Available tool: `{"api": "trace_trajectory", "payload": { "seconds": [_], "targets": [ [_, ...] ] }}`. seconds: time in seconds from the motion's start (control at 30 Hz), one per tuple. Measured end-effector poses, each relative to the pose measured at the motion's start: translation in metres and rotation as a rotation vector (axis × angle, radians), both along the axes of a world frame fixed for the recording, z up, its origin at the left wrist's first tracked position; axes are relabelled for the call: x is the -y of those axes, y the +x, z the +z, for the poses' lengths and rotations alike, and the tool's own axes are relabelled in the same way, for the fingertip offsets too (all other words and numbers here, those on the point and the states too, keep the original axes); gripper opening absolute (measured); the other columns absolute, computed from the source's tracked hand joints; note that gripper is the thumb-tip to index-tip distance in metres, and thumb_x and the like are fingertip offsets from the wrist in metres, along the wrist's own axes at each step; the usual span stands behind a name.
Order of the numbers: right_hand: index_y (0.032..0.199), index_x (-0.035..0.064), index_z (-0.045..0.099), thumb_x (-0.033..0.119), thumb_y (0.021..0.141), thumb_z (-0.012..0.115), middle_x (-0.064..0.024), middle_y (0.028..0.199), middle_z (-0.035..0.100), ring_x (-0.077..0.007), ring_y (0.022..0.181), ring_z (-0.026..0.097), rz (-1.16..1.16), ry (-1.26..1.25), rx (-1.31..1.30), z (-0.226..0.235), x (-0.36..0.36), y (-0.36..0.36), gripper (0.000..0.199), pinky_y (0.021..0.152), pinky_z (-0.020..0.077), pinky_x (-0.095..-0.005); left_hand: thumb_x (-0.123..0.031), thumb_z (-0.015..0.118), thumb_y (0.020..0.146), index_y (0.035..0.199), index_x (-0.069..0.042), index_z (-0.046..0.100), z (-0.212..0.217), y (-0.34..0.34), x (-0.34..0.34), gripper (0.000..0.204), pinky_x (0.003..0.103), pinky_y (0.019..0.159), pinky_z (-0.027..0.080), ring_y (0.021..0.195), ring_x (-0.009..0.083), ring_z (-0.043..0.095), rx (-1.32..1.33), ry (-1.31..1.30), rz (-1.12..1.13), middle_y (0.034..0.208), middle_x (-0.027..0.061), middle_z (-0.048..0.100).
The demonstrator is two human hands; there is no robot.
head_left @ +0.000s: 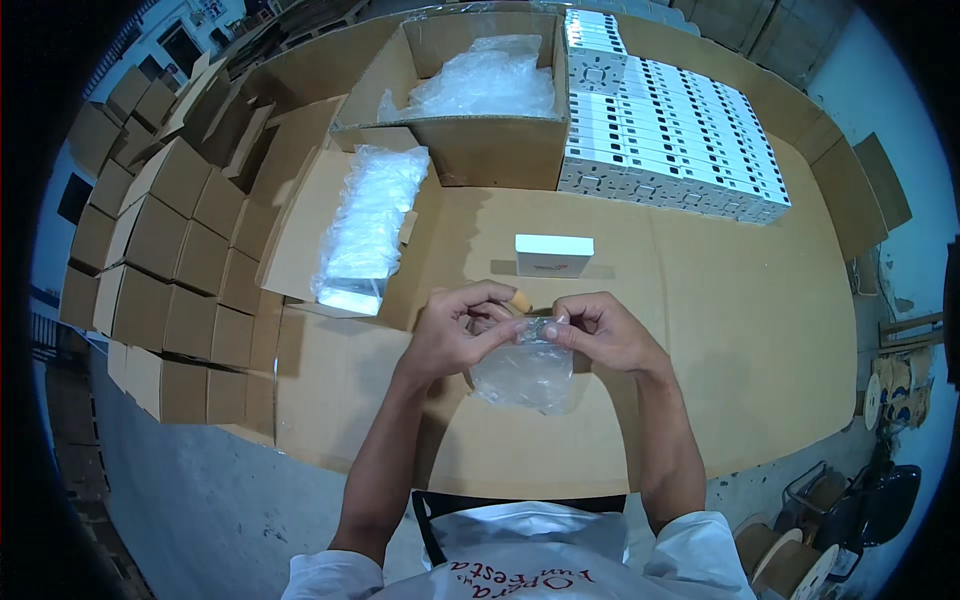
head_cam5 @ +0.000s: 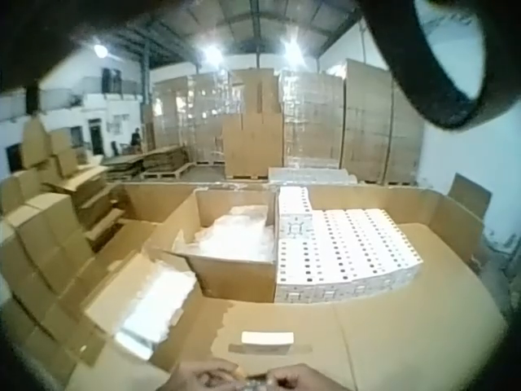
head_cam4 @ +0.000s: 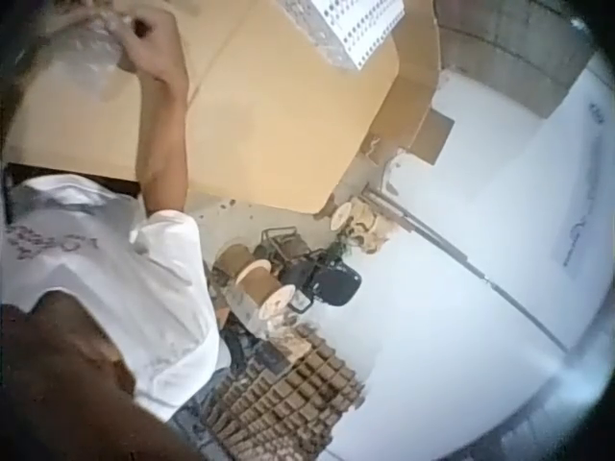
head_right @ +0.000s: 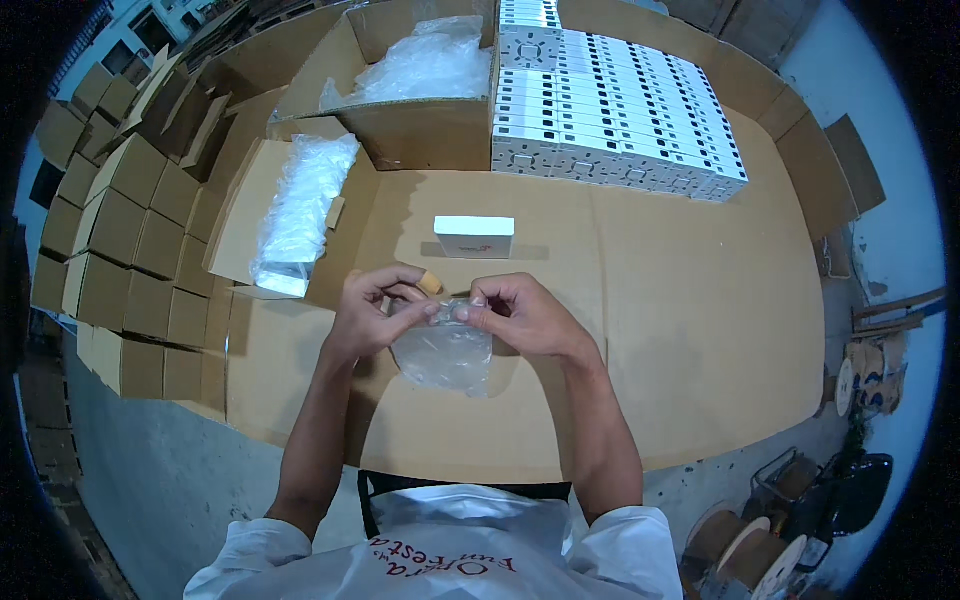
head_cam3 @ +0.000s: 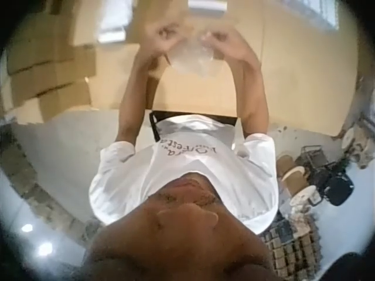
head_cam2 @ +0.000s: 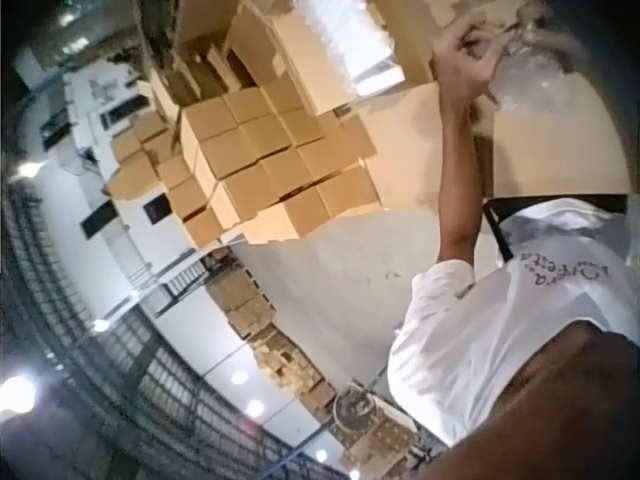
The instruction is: Packaging small white item boxes into plastic bags and then into larger cardboard shipping boxes at a warehouse station.
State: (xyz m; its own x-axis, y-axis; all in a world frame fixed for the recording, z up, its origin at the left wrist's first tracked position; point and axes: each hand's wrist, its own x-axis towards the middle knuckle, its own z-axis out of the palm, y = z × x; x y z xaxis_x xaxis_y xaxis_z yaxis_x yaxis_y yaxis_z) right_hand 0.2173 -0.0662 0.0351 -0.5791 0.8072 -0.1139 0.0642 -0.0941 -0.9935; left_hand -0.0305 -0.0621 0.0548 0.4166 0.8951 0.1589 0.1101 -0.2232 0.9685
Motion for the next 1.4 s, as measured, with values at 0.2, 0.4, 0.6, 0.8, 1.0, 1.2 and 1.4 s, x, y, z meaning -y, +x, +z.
{"api": "trace_trajectory", "payload": {
  "seconds": [0.2,0.4,0.6,0.8,1.0,1.2,1.4],
  "targets": [
    [0.093,0.0004,0.069,0.009,0.092,0.067,-0.0007,0.074,0.061,-0.0070,0.071,0.055,-0.129,0.216,-0.003,0.009,0.004,-0.013,0.009,0.063,0.0449,-0.0233,-0.006,0.087,0.071,0.103,0.002,0.070,0.000,-0.002,0.001,0.037,0.026,0.069,0.045,0.069,0.0104,0.067,-0.206,0.422,0.034,0.082,0.0080,0.076],
    [0.093,0.0001,0.070,0.000,0.085,0.065,-0.0060,0.079,0.064,-0.0128,0.074,0.060,-0.140,0.380,0.105,0.024,0.004,-0.012,0.008,0.067,0.0468,-0.0265,-0.015,0.091,0.068,0.102,-0.002,0.072,-0.003,-0.006,-0.005,0.041,0.027,0.077,0.043,0.083,0.0148,0.064,-0.184,0.528,0.057,0.081,0.0023,0.072],
    [0.089,-0.0006,0.070,-0.004,0.080,0.065,-0.0079,0.079,0.065,-0.0177,0.073,0.061,-0.248,0.593,0.042,0.019,0.000,-0.006,0.011,0.068,0.0478,-0.0301,-0.016,0.094,0.064,0.143,0.000,0.044,-0.007,-0.016,-0.011,0.095,0.033,0.096,0.045,0.110,0.0210,0.059,0.111,0.011,0.003,0.125,0.0124,0.058],
    [0.086,0.0006,0.071,-0.005,0.076,0.065,-0.0080,0.082,0.066,-0.0182,0.077,0.061,-0.333,0.666,-0.009,0.021,-0.001,-0.004,0.013,0.072,0.0487,-0.0316,-0.019,0.092,0.069,0.143,0.001,0.042,-0.009,-0.017,-0.003,0.091,0.036,0.089,0.054,0.104,0.0210,0.063,-0.069,-0.200,-0.174,0.119,0.0147,0.063],
    [0.100,0.0032,0.069,-0.002,0.076,0.066,-0.0104,0.107,0.064,-0.0205,0.094,0.060,-0.472,0.712,-0.025,0.027,-0.001,-0.003,0.024,0.080,0.0477,-0.0328,-0.011,0.082,0.081,0.133,0.000,0.052,-0.020,-0.015,-0.007,0.060,0.036,0.090,0.053,0.097,0.0196,0.066,-0.127,-0.219,-0.223,0.112,0.0136,0.068],
    [0.113,0.0049,0.064,-0.003,0.080,0.069,-0.0107,0.117,0.063,-0.0214,0.105,0.058,-0.750,0.800,0.244,0.019,-0.015,0.003,0.034,0.085,0.0496,-0.0348,-0.010,0.081,0.081,0.127,0.001,0.057,-0.012,-0.013,-0.009,0.053,0.034,0.087,0.053,0.096,0.0182,0.065,-0.166,-0.182,-0.195,0.105,0.0117,0.069],
    [0.108,0.0037,0.064,-0.003,0.083,0.072,-0.0103,0.114,0.065,-0.0179,0.096,0.064,-0.640,0.766,0.321,0.003,-0.022,-0.002,0.027,0.075,0.0565,-0.0306,-0.009,0.080,0.082,0.127,0.001,0.057,-0.007,-0.014,-0.011,0.052,0.033,0.089,0.052,0.097,0.0166,0.064,-0.217,-0.184,-0.178,0.105,0.0101,0.068]
  ]
}}
